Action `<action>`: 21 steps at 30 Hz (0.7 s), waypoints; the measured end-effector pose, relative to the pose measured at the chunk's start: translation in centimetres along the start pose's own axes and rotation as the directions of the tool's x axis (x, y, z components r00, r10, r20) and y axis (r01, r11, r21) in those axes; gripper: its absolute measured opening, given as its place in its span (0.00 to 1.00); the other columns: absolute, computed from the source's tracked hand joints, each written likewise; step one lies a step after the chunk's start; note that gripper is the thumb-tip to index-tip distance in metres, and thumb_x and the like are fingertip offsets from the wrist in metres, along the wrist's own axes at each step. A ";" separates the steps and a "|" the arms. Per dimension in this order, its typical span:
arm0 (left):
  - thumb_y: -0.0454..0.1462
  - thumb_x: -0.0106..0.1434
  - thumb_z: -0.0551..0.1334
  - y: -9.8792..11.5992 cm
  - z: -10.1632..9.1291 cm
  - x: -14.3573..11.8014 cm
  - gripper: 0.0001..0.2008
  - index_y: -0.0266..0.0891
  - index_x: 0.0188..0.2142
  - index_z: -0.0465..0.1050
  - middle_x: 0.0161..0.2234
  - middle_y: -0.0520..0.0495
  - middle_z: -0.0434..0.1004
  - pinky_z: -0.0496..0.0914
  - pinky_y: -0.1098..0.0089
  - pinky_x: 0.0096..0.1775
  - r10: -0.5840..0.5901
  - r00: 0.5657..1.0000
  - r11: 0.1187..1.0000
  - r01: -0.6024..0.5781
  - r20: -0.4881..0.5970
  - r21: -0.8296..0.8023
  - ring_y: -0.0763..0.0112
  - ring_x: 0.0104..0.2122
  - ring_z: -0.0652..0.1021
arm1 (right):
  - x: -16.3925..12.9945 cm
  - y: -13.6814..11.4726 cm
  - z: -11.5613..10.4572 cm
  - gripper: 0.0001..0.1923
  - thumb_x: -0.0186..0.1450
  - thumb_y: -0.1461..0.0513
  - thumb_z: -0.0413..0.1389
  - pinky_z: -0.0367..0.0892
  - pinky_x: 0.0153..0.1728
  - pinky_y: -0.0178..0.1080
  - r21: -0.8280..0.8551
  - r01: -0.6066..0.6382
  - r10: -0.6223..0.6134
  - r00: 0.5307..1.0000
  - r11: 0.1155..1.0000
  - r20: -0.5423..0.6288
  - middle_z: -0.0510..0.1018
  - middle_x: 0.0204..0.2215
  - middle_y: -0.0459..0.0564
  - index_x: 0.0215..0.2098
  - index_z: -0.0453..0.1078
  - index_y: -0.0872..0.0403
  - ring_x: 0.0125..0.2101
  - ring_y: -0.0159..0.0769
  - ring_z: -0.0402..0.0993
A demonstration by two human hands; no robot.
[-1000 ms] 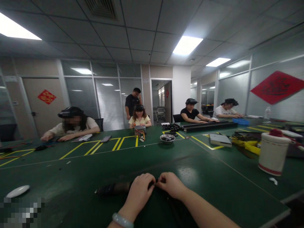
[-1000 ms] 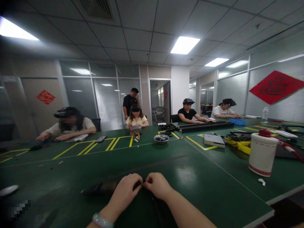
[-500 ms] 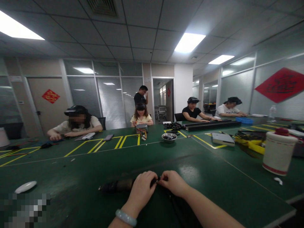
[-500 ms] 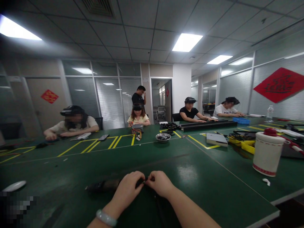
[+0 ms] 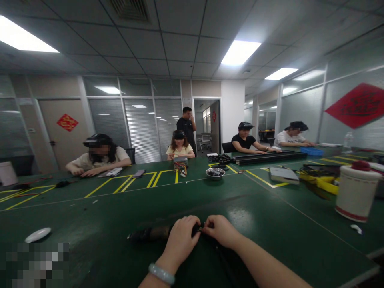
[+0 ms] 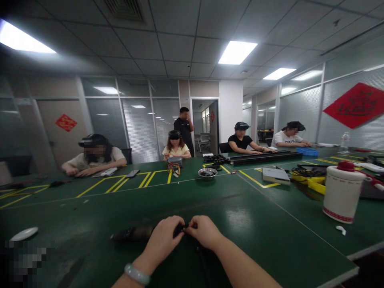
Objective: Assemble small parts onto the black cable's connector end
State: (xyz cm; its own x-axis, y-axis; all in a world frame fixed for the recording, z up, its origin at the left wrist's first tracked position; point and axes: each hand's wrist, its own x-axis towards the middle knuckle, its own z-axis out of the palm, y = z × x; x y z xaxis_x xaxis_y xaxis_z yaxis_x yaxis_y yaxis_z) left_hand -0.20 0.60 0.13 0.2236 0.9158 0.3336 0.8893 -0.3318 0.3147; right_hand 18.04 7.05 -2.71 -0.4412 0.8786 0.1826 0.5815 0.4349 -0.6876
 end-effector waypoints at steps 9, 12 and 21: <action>0.35 0.62 0.57 0.2 -0.4 -0.1 0.07 0.44 0.40 0.70 0.41 0.50 0.73 0.62 0.67 0.44 -0.002 1.000 1.000 0.003 0.018 -0.005 0.66 0.41 0.71 | 0.1 0.3 0.1 0.07 0.59 0.58 0.60 0.58 0.26 0.30 0.016 0.000 0.000 1.000 1.000 0.006 0.79 0.27 0.46 0.31 0.75 0.55 0.27 0.31 0.72; 0.35 0.61 0.57 0.3 -0.6 -0.2 0.08 0.44 0.41 0.70 0.42 0.50 0.73 0.62 0.66 0.44 -0.004 1.000 1.000 0.004 0.027 0.000 0.66 0.42 0.71 | 0.1 0.4 0.2 0.07 0.59 0.58 0.60 0.58 0.26 0.30 0.020 0.002 -0.002 1.000 1.000 0.006 0.79 0.27 0.46 0.32 0.75 0.55 0.27 0.31 0.72; 0.37 0.62 0.57 0.2 -0.4 -0.1 0.06 0.43 0.40 0.70 0.41 0.49 0.72 0.61 0.66 0.44 -0.016 0.999 1.000 0.016 0.030 -0.004 0.65 0.41 0.71 | 0.2 0.5 0.2 0.06 0.60 0.59 0.59 0.58 0.25 0.30 0.019 0.012 -0.012 1.000 1.000 0.007 0.79 0.27 0.45 0.31 0.74 0.54 0.27 0.31 0.72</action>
State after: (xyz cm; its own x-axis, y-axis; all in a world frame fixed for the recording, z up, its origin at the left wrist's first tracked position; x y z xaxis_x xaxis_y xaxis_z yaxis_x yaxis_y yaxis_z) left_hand -0.16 0.33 0.51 0.2212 0.9273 0.3021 0.8911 -0.3180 0.3237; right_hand 18.10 7.44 -3.18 -0.4530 0.8719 0.1860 0.5634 0.4416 -0.6983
